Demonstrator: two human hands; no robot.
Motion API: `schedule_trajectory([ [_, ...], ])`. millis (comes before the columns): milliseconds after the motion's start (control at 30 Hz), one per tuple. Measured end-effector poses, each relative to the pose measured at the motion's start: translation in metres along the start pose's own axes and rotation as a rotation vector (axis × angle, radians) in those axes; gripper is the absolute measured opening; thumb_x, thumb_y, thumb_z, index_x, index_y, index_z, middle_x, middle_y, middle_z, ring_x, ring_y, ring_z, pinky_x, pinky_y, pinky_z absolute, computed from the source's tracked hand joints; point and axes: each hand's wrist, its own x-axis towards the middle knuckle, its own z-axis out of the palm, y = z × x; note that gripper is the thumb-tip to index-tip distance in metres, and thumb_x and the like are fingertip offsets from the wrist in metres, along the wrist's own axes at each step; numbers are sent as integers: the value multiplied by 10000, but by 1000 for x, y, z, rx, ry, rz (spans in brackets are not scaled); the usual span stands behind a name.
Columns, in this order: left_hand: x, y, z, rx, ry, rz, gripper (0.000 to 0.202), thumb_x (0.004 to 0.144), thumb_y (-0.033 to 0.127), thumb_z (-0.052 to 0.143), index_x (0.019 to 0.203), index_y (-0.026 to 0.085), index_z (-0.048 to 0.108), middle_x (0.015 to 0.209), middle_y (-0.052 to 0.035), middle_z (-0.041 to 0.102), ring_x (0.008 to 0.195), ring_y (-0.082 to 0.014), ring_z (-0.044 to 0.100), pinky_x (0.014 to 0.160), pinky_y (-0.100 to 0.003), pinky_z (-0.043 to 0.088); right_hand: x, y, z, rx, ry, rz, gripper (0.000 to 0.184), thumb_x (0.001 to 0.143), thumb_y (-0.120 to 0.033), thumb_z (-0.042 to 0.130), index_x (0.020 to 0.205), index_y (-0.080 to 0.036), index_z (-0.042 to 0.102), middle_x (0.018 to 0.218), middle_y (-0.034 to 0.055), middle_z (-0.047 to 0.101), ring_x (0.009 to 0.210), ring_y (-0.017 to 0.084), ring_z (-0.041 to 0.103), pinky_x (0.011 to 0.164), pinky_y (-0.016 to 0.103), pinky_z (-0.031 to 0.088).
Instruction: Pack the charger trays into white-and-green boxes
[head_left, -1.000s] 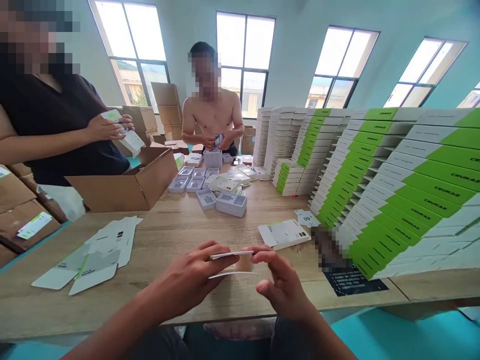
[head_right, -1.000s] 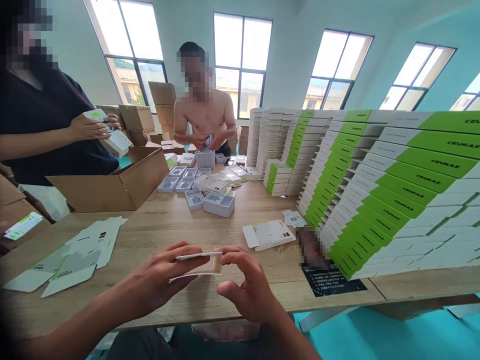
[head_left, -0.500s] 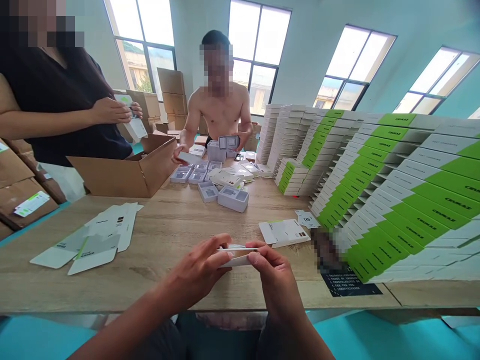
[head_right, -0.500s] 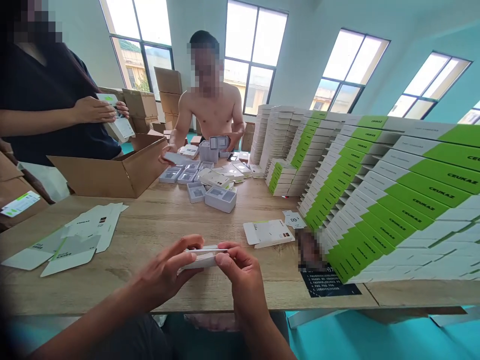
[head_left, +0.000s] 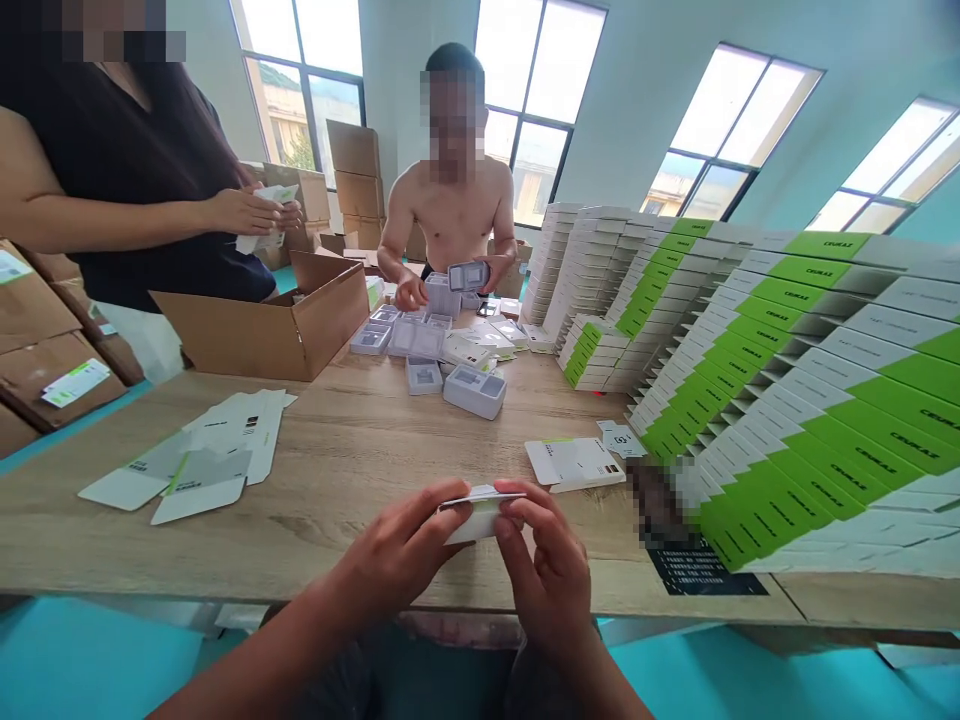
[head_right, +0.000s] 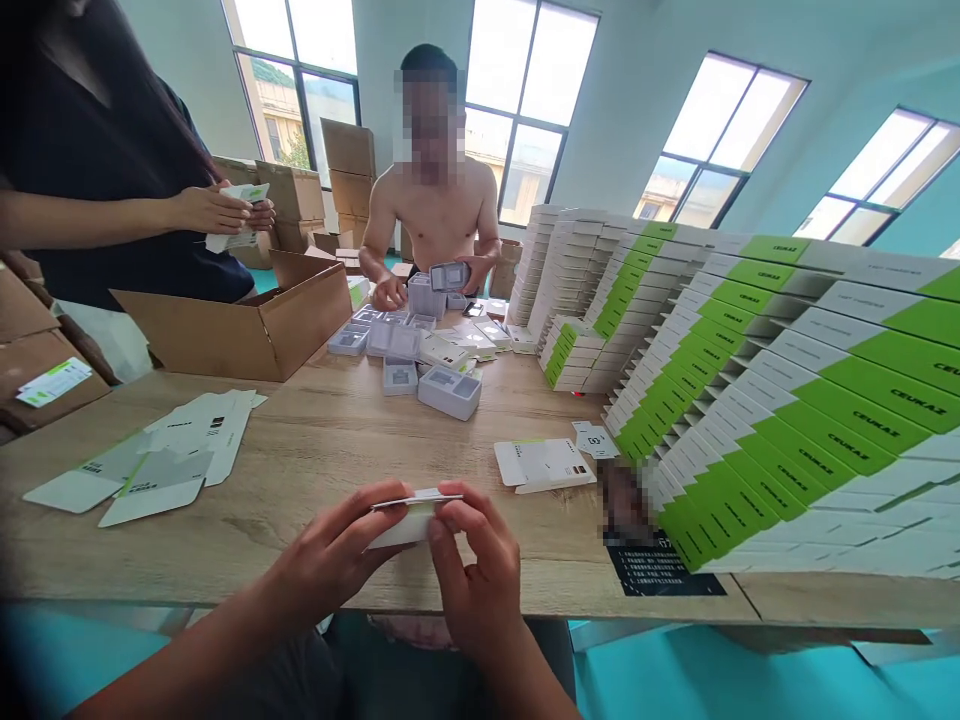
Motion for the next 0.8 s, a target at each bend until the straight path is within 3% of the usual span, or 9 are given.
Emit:
schedule_trajectory([
  [100, 0, 2, 0, 8, -19, -1, 241, 1024, 150, 570, 1260, 188, 546, 1237, -149, 717, 1138, -237, 728, 932, -336, 628, 5, -5, -5, -150, -66, -39, 113, 991, -191, 599, 1003, -243, 699, 1120, 96, 741, 1025, 214, 718, 872, 347, 576],
  [267, -4, 2, 4, -176, 34, -42, 303, 1004, 159, 618, 1270, 232, 493, 1264, -149, 689, 1144, -207, 720, 894, -310, 639, 8, -15, 1, -147, 54, 79, 127, 952, -251, 679, 829, -230, 654, 1002, 72, 759, 935, 204, 730, 756, 300, 573],
  [367, -10, -2, 5, -217, 78, -57, 348, 998, 153, 628, 1309, 241, 497, 1277, -145, 701, 1160, -203, 721, 934, -320, 632, 8, -12, 1, -153, 75, 70, 145, 951, -255, 687, 810, -226, 663, 977, 70, 767, 901, 201, 738, 746, 300, 575],
  [467, -13, -6, 4, -134, 93, -76, 331, 1018, 173, 599, 1341, 224, 547, 1268, -143, 732, 1167, -213, 732, 968, -327, 624, 11, -6, -4, -180, -8, -43, 15, 938, -238, 711, 927, -235, 701, 1042, 71, 770, 945, 210, 747, 813, 322, 600],
  [600, -10, -9, 1, -94, 146, -120, 313, 1028, 224, 598, 1341, 228, 592, 1230, -117, 766, 1129, -213, 755, 952, -314, 635, 18, 3, -15, -264, -201, -164, 308, 904, -201, 761, 1190, -265, 667, 1290, 96, 715, 1167, 239, 708, 966, 354, 599],
  [800, 0, -12, 0, -194, 167, -167, 242, 1022, 256, 619, 1262, 252, 652, 1210, -87, 775, 1104, -207, 764, 929, -315, 650, 23, 9, -21, -309, -216, -222, 327, 966, -150, 664, 1255, -303, 681, 1269, 83, 717, 1154, 221, 710, 986, 345, 600],
])
